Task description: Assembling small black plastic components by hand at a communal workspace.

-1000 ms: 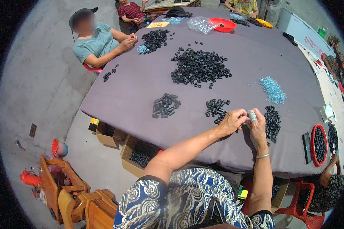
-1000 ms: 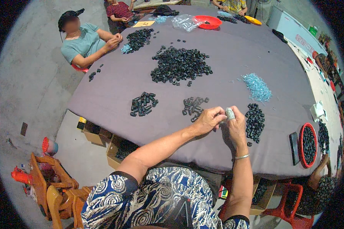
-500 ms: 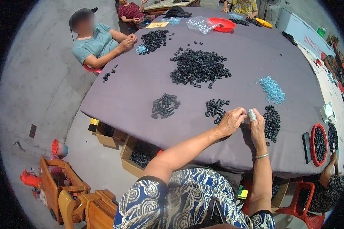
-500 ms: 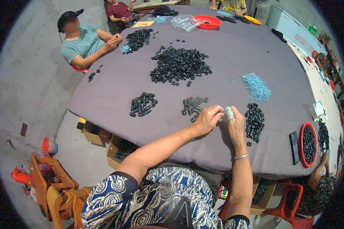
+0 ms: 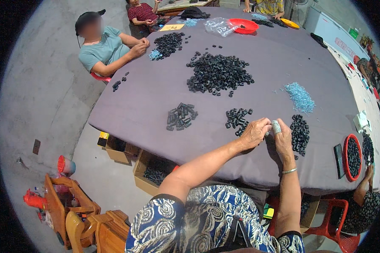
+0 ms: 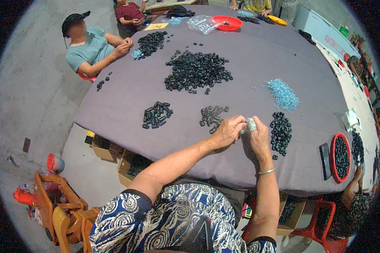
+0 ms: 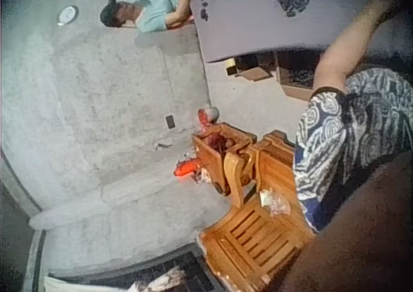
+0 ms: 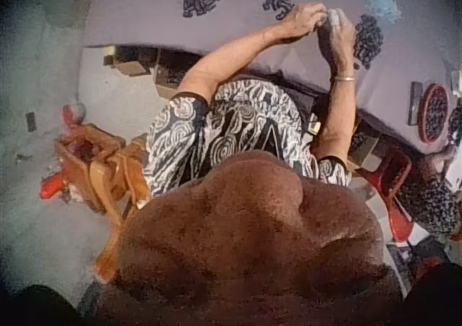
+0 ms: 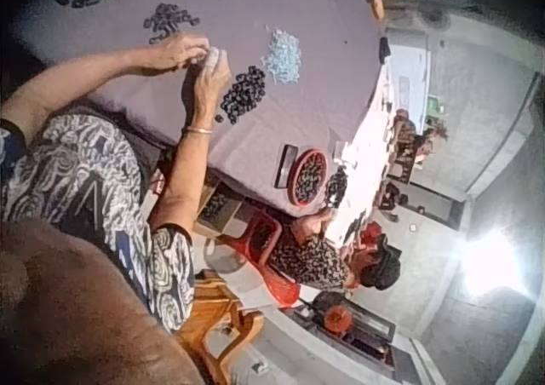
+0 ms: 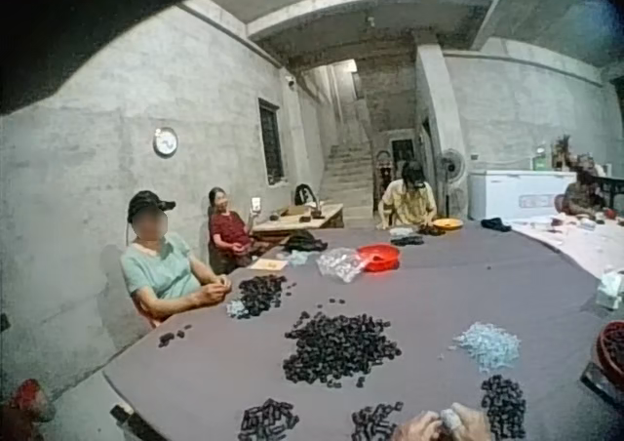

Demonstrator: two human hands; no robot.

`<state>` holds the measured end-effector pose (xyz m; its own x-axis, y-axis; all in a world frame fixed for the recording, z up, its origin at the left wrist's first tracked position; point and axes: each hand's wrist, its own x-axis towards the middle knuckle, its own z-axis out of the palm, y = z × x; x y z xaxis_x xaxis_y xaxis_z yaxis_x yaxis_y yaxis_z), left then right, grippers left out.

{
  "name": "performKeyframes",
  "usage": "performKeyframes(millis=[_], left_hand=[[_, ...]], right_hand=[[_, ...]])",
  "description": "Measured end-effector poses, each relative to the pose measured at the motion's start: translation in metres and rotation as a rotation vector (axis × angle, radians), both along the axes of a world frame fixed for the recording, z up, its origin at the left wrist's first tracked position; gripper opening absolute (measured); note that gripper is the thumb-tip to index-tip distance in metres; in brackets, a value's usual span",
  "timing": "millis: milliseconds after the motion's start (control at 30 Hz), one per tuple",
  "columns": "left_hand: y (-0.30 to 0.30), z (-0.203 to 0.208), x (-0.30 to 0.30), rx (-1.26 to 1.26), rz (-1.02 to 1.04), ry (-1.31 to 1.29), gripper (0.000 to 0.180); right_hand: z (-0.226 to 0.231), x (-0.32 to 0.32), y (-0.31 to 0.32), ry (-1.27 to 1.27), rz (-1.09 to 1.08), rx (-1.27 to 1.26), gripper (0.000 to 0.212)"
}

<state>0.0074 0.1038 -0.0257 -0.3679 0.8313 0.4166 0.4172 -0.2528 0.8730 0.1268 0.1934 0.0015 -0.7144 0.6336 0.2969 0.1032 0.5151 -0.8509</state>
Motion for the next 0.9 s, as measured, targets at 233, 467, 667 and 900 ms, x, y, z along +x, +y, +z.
performKeyframes(millis=[233,467,667,900], left_hand=[[-0.004,0.010,-0.002,-0.157,-0.094,-0.259,0.017],[-0.003,0.010,-0.004,-0.206,-0.091,-0.271,0.019],[-0.002,0.010,0.001,-0.160,-0.060,-0.255,0.016],[0.000,0.003,-0.002,-0.102,-0.069,-0.217,0.015]], right_hand=[[-0.010,0.000,0.006,0.037,0.056,-0.003,0.022],[-0.011,-0.003,0.001,0.157,0.050,-0.139,0.022],[-0.002,0.001,0.002,0.133,0.011,-0.295,0.025],[-0.003,0.001,0.001,-0.012,-0.004,-0.154,0.024]])
